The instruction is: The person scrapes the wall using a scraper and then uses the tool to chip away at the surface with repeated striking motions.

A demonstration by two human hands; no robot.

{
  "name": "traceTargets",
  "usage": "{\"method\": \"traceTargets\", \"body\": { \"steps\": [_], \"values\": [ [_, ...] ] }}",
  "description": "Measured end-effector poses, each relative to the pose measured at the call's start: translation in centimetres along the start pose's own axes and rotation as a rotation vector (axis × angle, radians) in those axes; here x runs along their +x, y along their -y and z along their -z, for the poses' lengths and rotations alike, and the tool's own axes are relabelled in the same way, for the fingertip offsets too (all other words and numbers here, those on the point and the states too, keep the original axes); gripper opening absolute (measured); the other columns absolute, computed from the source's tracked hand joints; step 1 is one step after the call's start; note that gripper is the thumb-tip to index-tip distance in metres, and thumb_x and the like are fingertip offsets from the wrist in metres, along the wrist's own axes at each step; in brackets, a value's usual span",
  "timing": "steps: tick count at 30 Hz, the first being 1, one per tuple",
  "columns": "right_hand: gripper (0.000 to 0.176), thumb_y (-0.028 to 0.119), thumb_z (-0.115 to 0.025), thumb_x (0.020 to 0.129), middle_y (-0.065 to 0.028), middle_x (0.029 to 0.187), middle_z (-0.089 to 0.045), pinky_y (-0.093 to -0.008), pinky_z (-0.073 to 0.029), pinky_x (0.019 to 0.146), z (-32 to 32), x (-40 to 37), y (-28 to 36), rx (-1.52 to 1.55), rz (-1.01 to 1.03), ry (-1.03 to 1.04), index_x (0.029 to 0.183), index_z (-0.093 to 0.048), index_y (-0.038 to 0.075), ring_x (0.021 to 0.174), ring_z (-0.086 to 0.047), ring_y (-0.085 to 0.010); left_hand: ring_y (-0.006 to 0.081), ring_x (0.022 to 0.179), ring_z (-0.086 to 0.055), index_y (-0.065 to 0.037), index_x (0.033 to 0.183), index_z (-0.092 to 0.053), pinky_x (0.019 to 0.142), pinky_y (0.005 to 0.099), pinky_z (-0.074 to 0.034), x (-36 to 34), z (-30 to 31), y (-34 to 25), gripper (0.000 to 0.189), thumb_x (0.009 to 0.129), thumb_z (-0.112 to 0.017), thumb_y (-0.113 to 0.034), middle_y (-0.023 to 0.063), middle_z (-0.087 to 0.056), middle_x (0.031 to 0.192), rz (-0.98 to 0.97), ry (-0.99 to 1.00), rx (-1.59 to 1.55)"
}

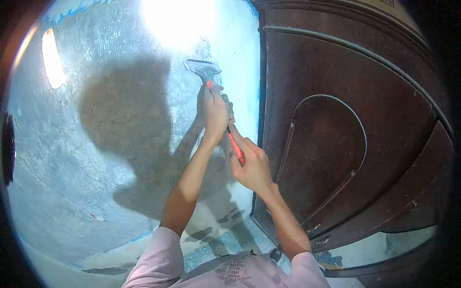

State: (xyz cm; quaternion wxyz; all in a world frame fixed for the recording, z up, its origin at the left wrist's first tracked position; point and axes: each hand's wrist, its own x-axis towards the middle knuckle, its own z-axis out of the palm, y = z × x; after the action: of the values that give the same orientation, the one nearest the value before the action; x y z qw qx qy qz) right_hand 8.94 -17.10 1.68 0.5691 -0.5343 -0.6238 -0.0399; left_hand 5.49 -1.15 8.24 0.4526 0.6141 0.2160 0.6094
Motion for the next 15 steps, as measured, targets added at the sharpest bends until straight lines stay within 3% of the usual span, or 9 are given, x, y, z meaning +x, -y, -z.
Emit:
{"method": "traceTargets", "body": {
  "steps": [2, 7, 9, 10, 13, 14, 15],
  "values": [
    [0.061, -0.004, -0.061, 0.090, -0.0168, 0.092, -0.067, -0.0294, -0.048, 0.064, 0.7, 0.4, 0.1, 0.010, -0.017, 0.016, 0.150, -0.051, 0.003, 0.063, -0.050, -0.0132, 0.0127, 0.040, -0.042, 0.000, 0.111, -0.046, 0.036, 0.0306, -0.040, -0.8, -0.6, -2.1, 0.044, 0.110, -0.033, -0.042, 0.0013, -0.041, 0.058, 0.049, -0.021, -0.059],
    [0.058, -0.003, -0.062, 0.091, -0.0176, 0.099, -0.069, -0.0289, -0.048, 0.065, 1.6, 0.3, -0.3, 0.008, -0.032, 0.042, 0.148, -0.052, 0.002, 0.067, -0.053, -0.0123, 0.0125, 0.041, -0.043, 0.000, 0.111, -0.046, 0.036, 0.0303, -0.039, -0.4, -1.3, -0.5, 0.042, 0.111, -0.033, -0.040, 0.0017, -0.043, 0.059, 0.065, -0.030, -0.121],
    [0.057, -0.001, -0.063, 0.092, -0.0181, 0.098, -0.069, -0.0304, -0.048, 0.065, 0.3, -0.5, -1.8, -0.004, 0.022, -0.019, 0.147, -0.053, 0.002, 0.067, -0.053, -0.0152, 0.0390, 0.075, -0.066, 0.009, 0.109, -0.054, 0.071, 0.0467, -0.052, 0.4, -1.0, 2.5, 0.042, 0.110, -0.038, -0.030, 0.0235, -0.062, 0.082, -0.093, -0.124, 0.084],
    [0.057, -0.001, -0.063, 0.092, -0.0183, 0.098, -0.069, -0.0305, -0.047, 0.065, 0.0, -0.9, -1.5, 0.000, -0.019, -0.004, 0.147, -0.053, 0.002, 0.066, -0.053, -0.0154, 0.0432, 0.096, -0.064, 0.008, 0.110, -0.056, 0.087, 0.0484, -0.046, -0.9, -0.8, 0.7, 0.041, 0.109, -0.039, -0.029, 0.0259, -0.065, 0.093, 0.014, -0.122, 0.077],
    [0.057, -0.001, -0.064, 0.092, -0.0179, 0.096, -0.068, -0.0307, -0.047, 0.064, -0.7, 0.1, -1.4, 0.020, -0.002, -0.025, 0.148, -0.053, 0.003, 0.065, -0.052, -0.0156, 0.0429, 0.092, -0.064, 0.008, 0.111, -0.056, 0.085, 0.0488, -0.048, -0.4, -0.4, -0.3, 0.042, 0.109, -0.039, -0.030, 0.0263, -0.066, 0.096, 0.036, -0.080, 0.061],
    [0.057, -0.001, -0.064, 0.092, -0.0173, 0.095, -0.068, -0.0307, -0.046, 0.064, -0.8, 0.6, -1.4, 0.029, 0.045, -0.057, 0.148, -0.053, 0.003, 0.064, -0.051, -0.0156, 0.0418, 0.085, -0.065, 0.009, 0.109, -0.055, 0.081, 0.0477, -0.049, 0.9, -0.4, -0.6, 0.043, 0.109, -0.039, -0.031, 0.0226, -0.064, 0.084, -0.093, -0.094, 0.110],
    [0.057, -0.001, -0.064, 0.092, -0.0173, 0.095, -0.068, -0.0307, -0.046, 0.064, -0.6, 0.9, -1.3, 0.030, 0.045, -0.058, 0.148, -0.053, 0.003, 0.064, -0.051, -0.0156, 0.0418, 0.085, -0.065, 0.009, 0.109, -0.055, 0.081, 0.0477, -0.049, 0.8, -0.5, -0.6, 0.043, 0.109, -0.039, -0.031, 0.0226, -0.064, 0.084, -0.094, -0.093, 0.111]
  ]
}}
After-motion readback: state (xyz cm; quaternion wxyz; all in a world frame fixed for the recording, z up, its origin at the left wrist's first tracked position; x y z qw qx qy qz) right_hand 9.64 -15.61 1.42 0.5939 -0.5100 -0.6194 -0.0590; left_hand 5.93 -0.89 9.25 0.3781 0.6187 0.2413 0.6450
